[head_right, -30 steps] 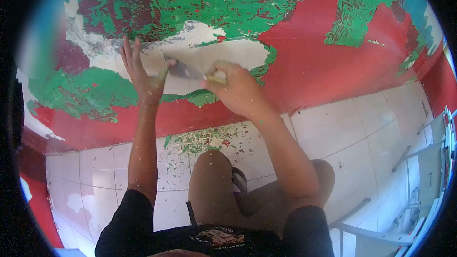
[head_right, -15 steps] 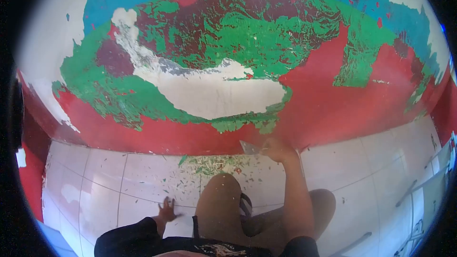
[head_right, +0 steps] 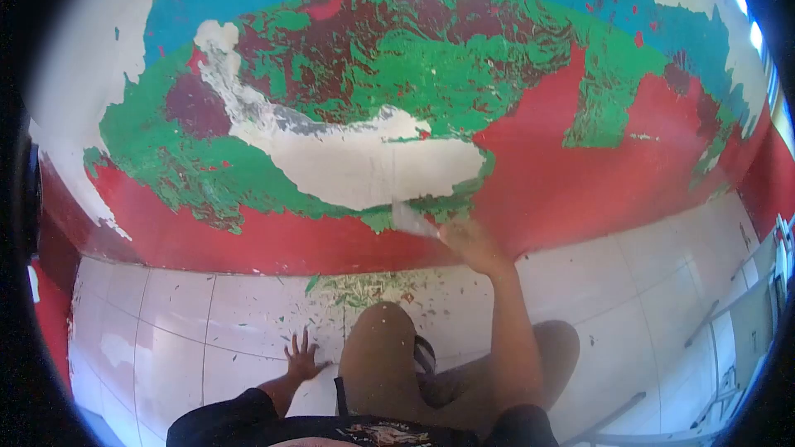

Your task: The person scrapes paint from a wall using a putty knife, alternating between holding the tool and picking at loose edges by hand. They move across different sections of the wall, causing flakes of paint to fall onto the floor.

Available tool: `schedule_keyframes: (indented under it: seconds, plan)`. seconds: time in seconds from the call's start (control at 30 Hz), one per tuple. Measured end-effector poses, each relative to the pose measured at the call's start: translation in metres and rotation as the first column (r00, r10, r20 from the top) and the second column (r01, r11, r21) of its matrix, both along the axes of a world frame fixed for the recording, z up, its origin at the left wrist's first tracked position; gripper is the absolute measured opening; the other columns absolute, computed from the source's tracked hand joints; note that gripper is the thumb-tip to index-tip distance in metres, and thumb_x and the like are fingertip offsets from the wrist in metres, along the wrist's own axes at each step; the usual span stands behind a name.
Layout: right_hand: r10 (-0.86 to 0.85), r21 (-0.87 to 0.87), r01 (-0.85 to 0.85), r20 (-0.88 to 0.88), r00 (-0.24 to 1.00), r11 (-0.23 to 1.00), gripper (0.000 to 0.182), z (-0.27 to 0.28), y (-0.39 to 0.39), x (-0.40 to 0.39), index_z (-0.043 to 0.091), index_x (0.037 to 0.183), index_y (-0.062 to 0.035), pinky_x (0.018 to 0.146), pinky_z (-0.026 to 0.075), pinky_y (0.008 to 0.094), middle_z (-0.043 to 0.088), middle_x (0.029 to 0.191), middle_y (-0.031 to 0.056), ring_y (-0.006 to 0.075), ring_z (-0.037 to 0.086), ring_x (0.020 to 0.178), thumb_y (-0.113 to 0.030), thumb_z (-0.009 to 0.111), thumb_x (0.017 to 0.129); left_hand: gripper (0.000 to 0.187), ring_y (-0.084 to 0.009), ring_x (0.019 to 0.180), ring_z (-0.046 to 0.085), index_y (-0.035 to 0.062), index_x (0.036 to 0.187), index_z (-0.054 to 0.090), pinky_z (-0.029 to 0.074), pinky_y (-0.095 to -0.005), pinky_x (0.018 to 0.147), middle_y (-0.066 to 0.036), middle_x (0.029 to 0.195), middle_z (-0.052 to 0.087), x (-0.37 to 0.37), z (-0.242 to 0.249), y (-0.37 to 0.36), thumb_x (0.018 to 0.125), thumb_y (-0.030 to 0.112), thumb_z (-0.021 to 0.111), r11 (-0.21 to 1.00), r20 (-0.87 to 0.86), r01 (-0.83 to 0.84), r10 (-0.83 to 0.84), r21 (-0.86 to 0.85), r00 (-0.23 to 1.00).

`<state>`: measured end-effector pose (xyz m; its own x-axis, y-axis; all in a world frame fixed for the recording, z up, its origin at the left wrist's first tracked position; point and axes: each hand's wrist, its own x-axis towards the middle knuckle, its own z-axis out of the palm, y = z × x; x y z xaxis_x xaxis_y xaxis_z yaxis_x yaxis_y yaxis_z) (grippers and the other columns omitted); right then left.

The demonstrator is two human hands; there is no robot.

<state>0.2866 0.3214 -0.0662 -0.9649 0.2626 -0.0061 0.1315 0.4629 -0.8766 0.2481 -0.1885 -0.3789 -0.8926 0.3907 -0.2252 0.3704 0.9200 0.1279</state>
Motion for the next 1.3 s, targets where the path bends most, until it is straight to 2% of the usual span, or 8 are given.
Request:
schedule_keyframes:
  seconds: [0.2,0.27,0.37,0.43,0.5,0.7,1.17,1.3]
  plan:
    - [-0.294,-0.514,0.012,-0.471,0.831,0.858,0.035,-0.003,-0.061,0.006,0.063,0.132,-0.0066,0.062,0.045,0.0233,0.058,0.083,-0.0005,0.0070,0.051,0.069,-0.029,0.063,0.104,0.059,-0.0532,0.152,0.014,0.0102,0.141,0.057,0.023,-0.0658,0.119,-0.023,0.171,0.007,-0.083,0.085,0.106,0.094,0.043,0.070,0.867,-0.230,0.064,0.059,0.494,0.971]
    - [-0.394,-0.614,0.000,-0.505,0.768,0.789,0.034,-0.007,-0.078,0.004,0.062,0.133,-0.0076,0.056,0.043,0.0197,0.056,0.082,-0.0021,0.0054,0.049,0.063,-0.027,0.061,0.105,0.046,-0.0518,0.149,0.027,0.0065,0.129,0.061,0.029,-0.0592,0.119,-0.025,0.166,0.026,-0.120,0.196,0.168,0.091,0.026,0.075,0.648,-0.581,0.470,-0.053,0.599,0.813]
    - [-0.337,-0.836,-0.115,-0.337,0.879,0.536,0.041,0.005,-0.096,-0.002,0.057,0.138,-0.0055,0.049,0.040,0.0205,0.057,0.081,-0.0019,0.0050,0.050,0.062,-0.027,0.063,0.104,0.035,-0.0449,0.152,0.028,0.0089,0.118,0.067,0.028,-0.0576,0.120,-0.016,0.165,0.035,-0.137,0.327,0.214,0.088,0.024,0.077,0.587,-0.839,0.723,-0.130,0.365,0.529]
    - [-0.296,-0.661,0.093,-0.203,0.934,0.745,0.046,0.005,-0.102,-0.014,0.053,0.141,-0.0038,0.044,0.038,0.0217,0.057,0.079,-0.0014,0.0055,0.050,0.057,-0.030,0.064,0.104,0.045,-0.0428,0.153,0.027,0.0106,0.123,0.066,0.027,-0.0567,0.121,-0.015,0.164,0.036,-0.149,0.398,0.244,0.084,0.028,0.080,0.576,-0.926,0.793,-0.154,0.198,0.343]
    - [-0.393,-0.705,0.094,-0.275,0.878,0.703,0.043,-0.001,-0.119,-0.037,0.056,0.137,-0.0035,0.044,0.038,0.0216,0.056,0.076,-0.0013,0.0056,0.049,0.054,-0.032,0.062,0.105,0.071,-0.0460,0.155,0.019,0.0178,0.140,0.058,0.022,-0.0637,0.121,-0.014,0.170,0.025,-0.161,0.445,0.278,0.081,0.049,0.082,0.633,-0.953,0.761,-0.121,0.140,0.276]
    - [-0.530,-0.804,0.086,-0.303,0.792,0.588,0.035,0.003,-0.142,-0.077,0.065,0.116,-0.0007,0.044,0.032,0.0243,0.047,0.063,-0.0043,0.0042,0.041,0.051,-0.034,0.060,0.106,0.133,-0.0594,0.152,-0.003,0.0371,0.163,0.026,0.006,-0.0838,0.110,-0.018,0.173,-0.004,-0.182,0.456,0.328,0.052,0.089,0.077,0.794,-0.912,0.547,0.023,0.266,0.410]
    - [-0.577,-0.837,0.036,-0.344,0.741,0.546,0.047,-0.013,-0.146,-0.096,0.060,0.124,-0.0060,0.041,0.034,0.0221,0.053,0.073,-0.0006,0.0048,0.043,0.049,-0.049,0.048,0.109,0.134,-0.0619,0.150,-0.004,0.0402,0.163,0.026,0.006,-0.0876,0.105,-0.019,0.173,-0.005,-0.192,0.438,0.328,0.050,0.085,0.081,0.786,-0.909,0.575,-0.041,0.226,0.414]
    - [-0.461,-0.851,-0.050,-0.331,0.823,0.522,0.042,-0.013,-0.137,-0.101,0.061,0.109,-0.0078,0.045,0.033,0.0213,0.045,0.066,-0.0037,0.0036,0.038,0.054,-0.047,0.047,0.110,0.128,-0.0619,0.150,0.000,0.0413,0.162,0.031,0.009,-0.0883,0.104,-0.016,0.174,-0.002,-0.195,0.435,0.330,0.052,0.082,0.082,0.770,-0.918,0.591,-0.016,0.241,0.395]
